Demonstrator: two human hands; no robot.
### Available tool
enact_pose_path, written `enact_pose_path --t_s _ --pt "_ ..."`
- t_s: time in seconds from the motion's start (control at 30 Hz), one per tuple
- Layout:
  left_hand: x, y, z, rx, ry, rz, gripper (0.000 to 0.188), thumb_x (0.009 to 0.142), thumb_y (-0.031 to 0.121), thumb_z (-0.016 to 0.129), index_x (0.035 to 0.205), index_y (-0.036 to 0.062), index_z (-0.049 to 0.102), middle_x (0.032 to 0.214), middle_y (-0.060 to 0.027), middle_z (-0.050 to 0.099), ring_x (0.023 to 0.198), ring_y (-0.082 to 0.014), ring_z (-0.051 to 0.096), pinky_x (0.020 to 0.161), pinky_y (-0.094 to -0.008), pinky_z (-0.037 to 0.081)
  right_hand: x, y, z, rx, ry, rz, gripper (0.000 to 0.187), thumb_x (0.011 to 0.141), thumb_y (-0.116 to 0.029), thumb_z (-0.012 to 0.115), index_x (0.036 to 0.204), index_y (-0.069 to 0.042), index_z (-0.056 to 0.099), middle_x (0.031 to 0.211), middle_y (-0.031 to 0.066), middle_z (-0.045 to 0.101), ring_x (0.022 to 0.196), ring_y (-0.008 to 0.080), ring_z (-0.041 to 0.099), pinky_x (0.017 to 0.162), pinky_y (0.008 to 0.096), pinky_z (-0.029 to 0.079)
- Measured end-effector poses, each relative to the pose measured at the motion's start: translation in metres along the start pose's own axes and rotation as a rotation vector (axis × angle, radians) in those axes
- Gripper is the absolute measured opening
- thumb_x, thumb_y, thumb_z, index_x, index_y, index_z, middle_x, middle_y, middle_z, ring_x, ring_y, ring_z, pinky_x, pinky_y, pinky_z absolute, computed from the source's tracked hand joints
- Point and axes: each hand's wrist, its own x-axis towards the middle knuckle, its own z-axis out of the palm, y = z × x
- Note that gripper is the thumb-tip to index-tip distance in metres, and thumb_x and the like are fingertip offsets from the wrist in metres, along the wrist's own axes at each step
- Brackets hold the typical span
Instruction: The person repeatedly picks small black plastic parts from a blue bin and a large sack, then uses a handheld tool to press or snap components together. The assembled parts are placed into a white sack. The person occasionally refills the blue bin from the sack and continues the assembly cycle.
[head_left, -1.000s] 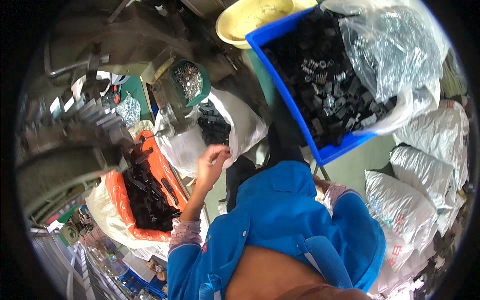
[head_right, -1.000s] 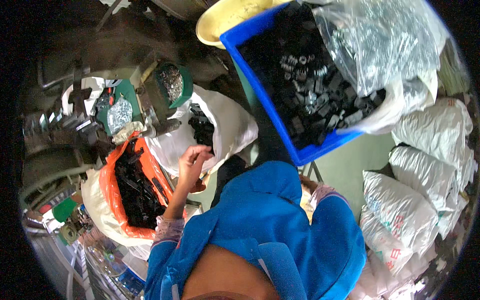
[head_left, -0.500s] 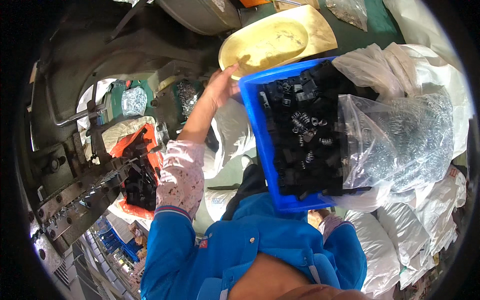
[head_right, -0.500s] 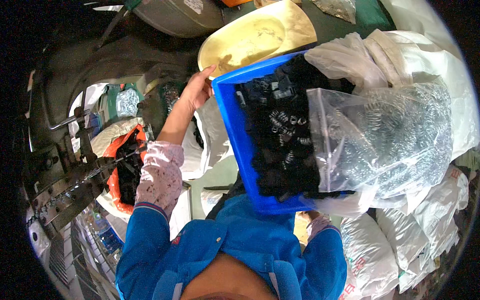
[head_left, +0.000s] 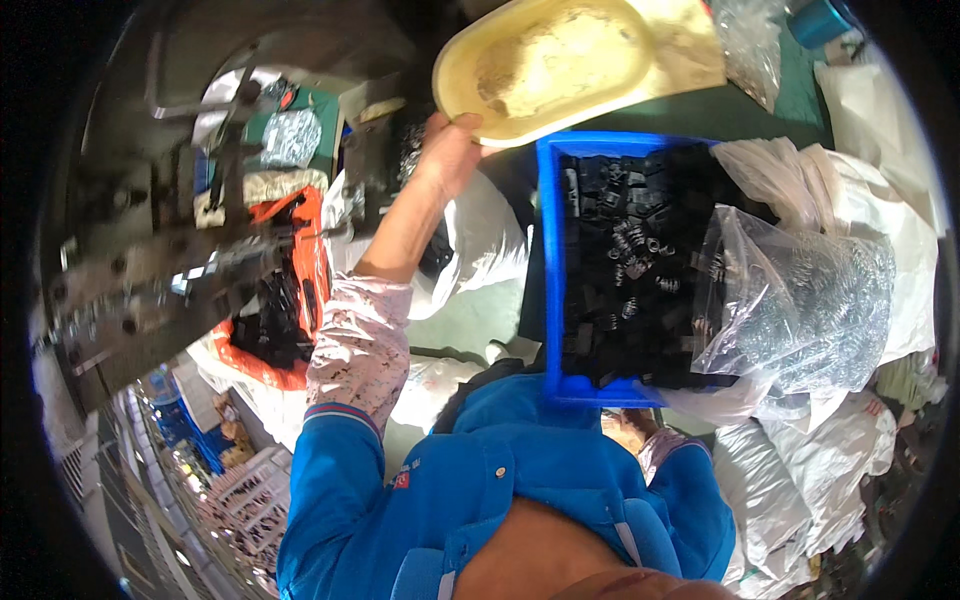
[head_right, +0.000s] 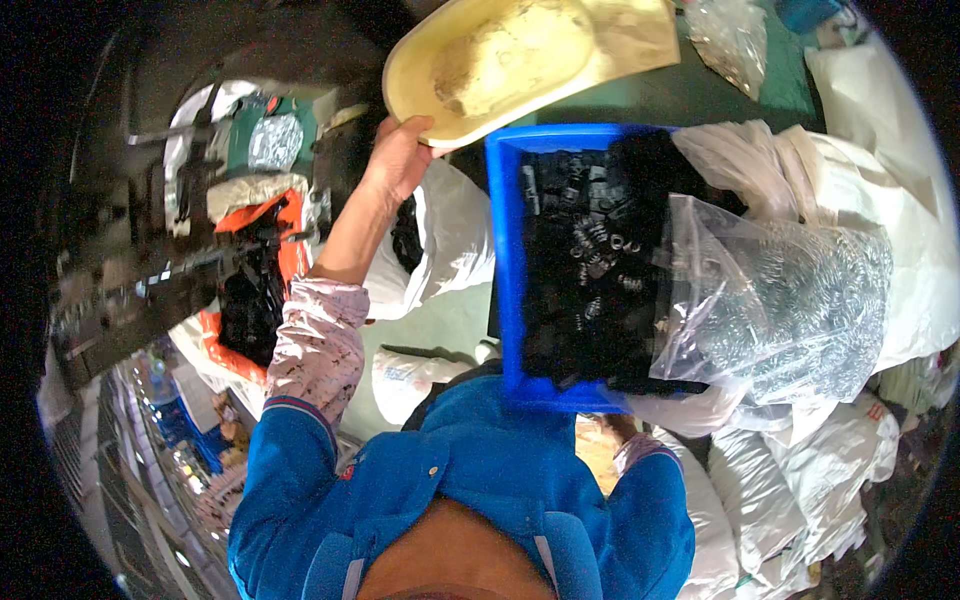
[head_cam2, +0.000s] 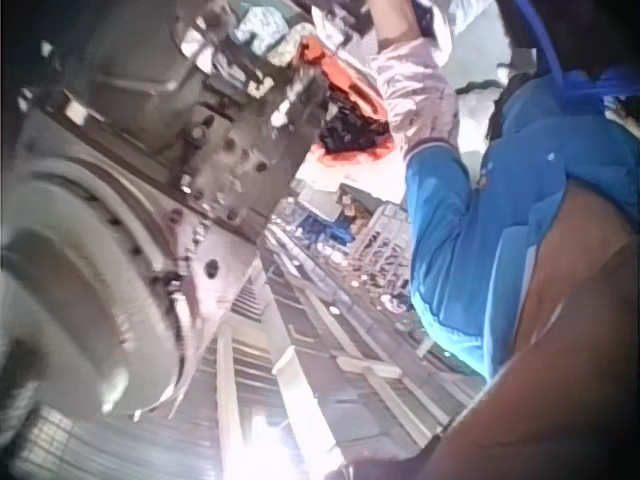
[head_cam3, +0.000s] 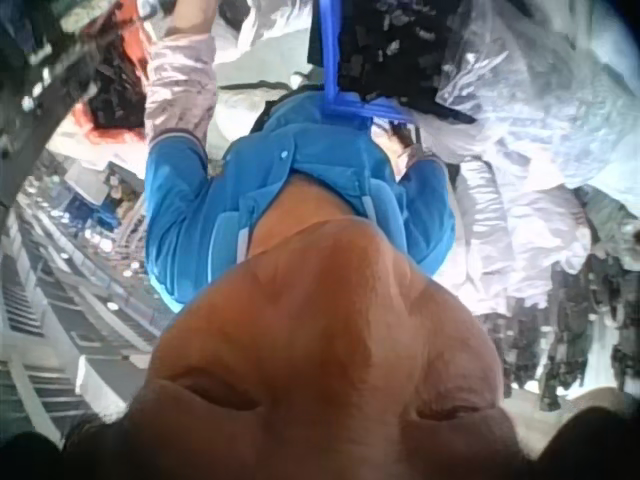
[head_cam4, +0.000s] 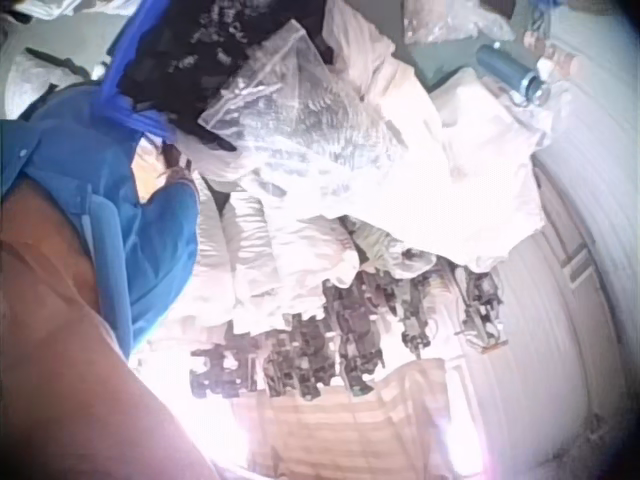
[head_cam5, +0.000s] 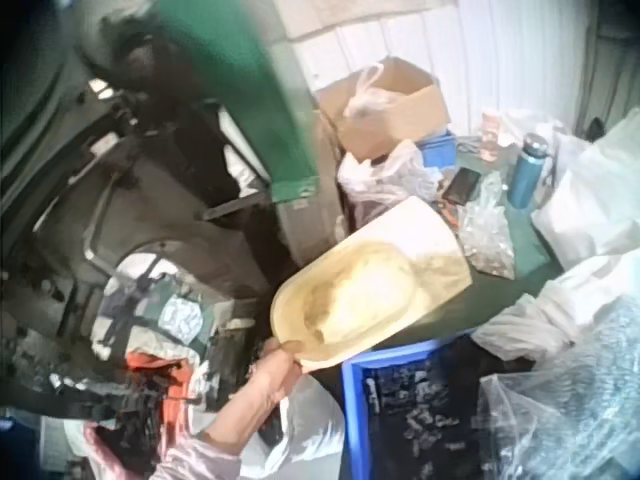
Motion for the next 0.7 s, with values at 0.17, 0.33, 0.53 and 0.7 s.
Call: enact_pose_path --t_s 0.17,0.33,0.53,0.7 --pt "-0.090 0.001 -0.023 -0.062 0.091 0.001 0.029 0.088 0.000 0.047 0.115 -0.0060 0.052 0.108 -0.0175 0.062 0.096 -0.0265 0.063 0.084 -0.0385 0.054 -0.003 -0.023 -0.005 -0.173 -0.033 -0.049 0.025 0.092 -0.023 0.050 0.100 -0.002 0.060 0.085 0.0124 0.060 0.076 0.0205 0.060 0.065 0.0306 0.049" --pt "-0.229 -0.024 -0.102 0.047 0.104 0.080 0.033 0.089 0.003 0.048 0.121 -0.0006 0.049 0.097 -0.0094 0.065 0.078 -0.0165 0.065 0.061 -0.0277 0.054 0.002 -0.070 -0.015 -0.438 -0.108 -0.162 0.026 0.093 -0.024 0.050 0.101 -0.002 0.060 0.085 0.0125 0.060 0.077 0.0207 0.060 0.065 0.0307 0.049" --pt "-0.395 -0.132 -0.190 -0.160 0.383 0.047 0.049 0.082 0.004 0.051 0.131 0.0060 0.046 0.111 -0.0084 0.061 0.094 -0.0139 0.059 0.072 -0.0266 0.052 -0.007 -0.147 -0.010 -0.817 -0.172 -0.187 0.027 0.093 -0.025 0.050 0.101 -0.001 0.059 0.086 0.0127 0.060 0.077 0.0208 0.059 0.066 0.0307 0.049" --pt "-0.488 -0.241 -0.265 0.327 0.921 0.096 0.060 0.078 0.010 0.053 0.136 0.0047 0.040 0.119 -0.0247 0.057 0.106 -0.0372 0.057 0.092 -0.0406 0.045 -0.030 -0.205 0.054 -1.042 -0.166 -0.233 0.028 0.093 -0.026 0.050 0.101 -0.001 0.059 0.087 0.0129 0.060 0.078 0.0210 0.059 0.066 0.0307 0.048"
